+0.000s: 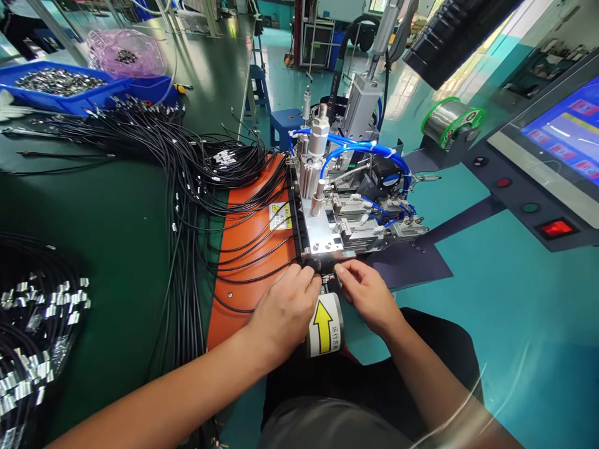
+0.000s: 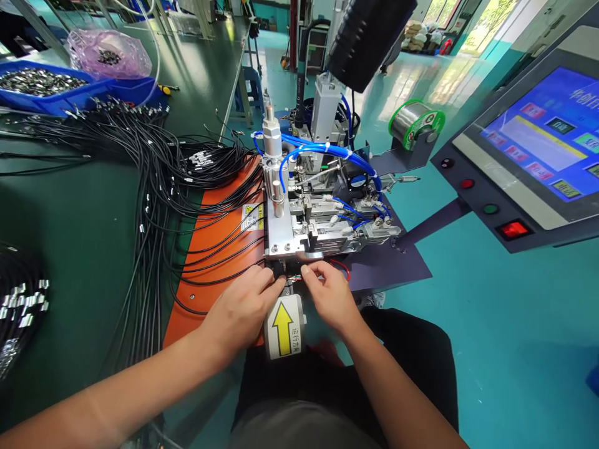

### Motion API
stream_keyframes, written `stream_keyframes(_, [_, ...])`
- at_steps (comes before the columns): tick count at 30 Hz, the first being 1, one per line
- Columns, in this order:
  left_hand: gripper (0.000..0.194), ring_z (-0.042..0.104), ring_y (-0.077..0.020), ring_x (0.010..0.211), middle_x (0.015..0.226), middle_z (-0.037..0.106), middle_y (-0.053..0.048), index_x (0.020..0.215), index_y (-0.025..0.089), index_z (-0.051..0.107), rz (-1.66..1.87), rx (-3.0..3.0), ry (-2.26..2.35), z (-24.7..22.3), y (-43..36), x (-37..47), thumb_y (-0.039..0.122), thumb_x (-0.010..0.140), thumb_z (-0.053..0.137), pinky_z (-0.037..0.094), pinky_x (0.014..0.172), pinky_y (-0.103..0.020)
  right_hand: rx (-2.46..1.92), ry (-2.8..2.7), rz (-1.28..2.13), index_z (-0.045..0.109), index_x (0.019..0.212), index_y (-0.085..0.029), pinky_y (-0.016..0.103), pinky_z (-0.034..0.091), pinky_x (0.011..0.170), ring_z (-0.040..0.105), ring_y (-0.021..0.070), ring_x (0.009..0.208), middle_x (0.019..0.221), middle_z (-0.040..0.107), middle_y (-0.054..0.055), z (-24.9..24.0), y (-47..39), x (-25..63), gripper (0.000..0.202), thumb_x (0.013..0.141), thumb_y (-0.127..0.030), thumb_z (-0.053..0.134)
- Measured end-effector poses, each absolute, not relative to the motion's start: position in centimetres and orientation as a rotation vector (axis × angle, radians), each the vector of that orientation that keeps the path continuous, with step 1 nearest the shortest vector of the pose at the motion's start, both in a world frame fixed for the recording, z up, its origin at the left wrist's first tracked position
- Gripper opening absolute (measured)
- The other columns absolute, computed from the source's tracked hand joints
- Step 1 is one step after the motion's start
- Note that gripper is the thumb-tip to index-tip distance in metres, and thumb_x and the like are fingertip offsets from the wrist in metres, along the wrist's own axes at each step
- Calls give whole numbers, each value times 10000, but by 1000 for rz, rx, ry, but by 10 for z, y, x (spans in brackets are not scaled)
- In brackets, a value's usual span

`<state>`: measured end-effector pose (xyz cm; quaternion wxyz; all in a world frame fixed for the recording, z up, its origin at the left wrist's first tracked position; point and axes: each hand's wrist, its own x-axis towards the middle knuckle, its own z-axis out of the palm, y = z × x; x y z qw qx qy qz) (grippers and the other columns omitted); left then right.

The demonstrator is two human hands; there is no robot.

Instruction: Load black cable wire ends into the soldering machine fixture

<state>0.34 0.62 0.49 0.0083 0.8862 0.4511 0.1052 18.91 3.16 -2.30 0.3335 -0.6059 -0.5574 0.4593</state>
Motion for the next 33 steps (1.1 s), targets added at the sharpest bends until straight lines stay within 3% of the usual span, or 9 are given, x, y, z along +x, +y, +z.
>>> stream_keyframes(7, [318, 497, -246, 818, 905, 551, -106, 1123, 86, 628, 212, 2724, 1409, 14, 7, 2, 49, 862, 450, 501, 739, -392, -1592, -1540, 1125, 556, 771, -202, 238, 357, 530, 469, 117, 553, 625, 506, -45, -16, 26, 178, 282, 914, -443, 528])
stream_keyframes(11, [392, 552, -235, 912, 1001, 578, -105, 1186, 158, 615, 134, 2582, 1474, 22, 6, -2, 26, 845, 473, 508, 792, -370, -1633, -1585, 1049, 534, 784, -208, 254, 376, 582, 504, 136, 610, 667, 530, -37, -21, 24, 174, 279, 948, -422, 460])
stream_keyframes(16, [340, 581, -212, 892, 959, 605, -67, 1122, 216, 654, 203, 2473, 1501, 16, 9, -7, 61, 900, 448, 498, 757, -335, -1650, -1638, 961, 487, 781, -214, 282, 381, 632, 524, 163, 668, 712, 545, -15, -29, 24, 171, 275, 973, -387, 394])
stream_keyframes(33, [249, 584, -217, 826, 860, 638, -58, 920, 171, 691, 108, 2539, 1548, 27, 12, -7, 58, 893, 471, 475, 737, -354, -1667, -1564, 997, 471, 739, -212, 270, 369, 591, 508, 160, 642, 692, 552, -9, -30, 25, 168, 283, 950, -393, 419])
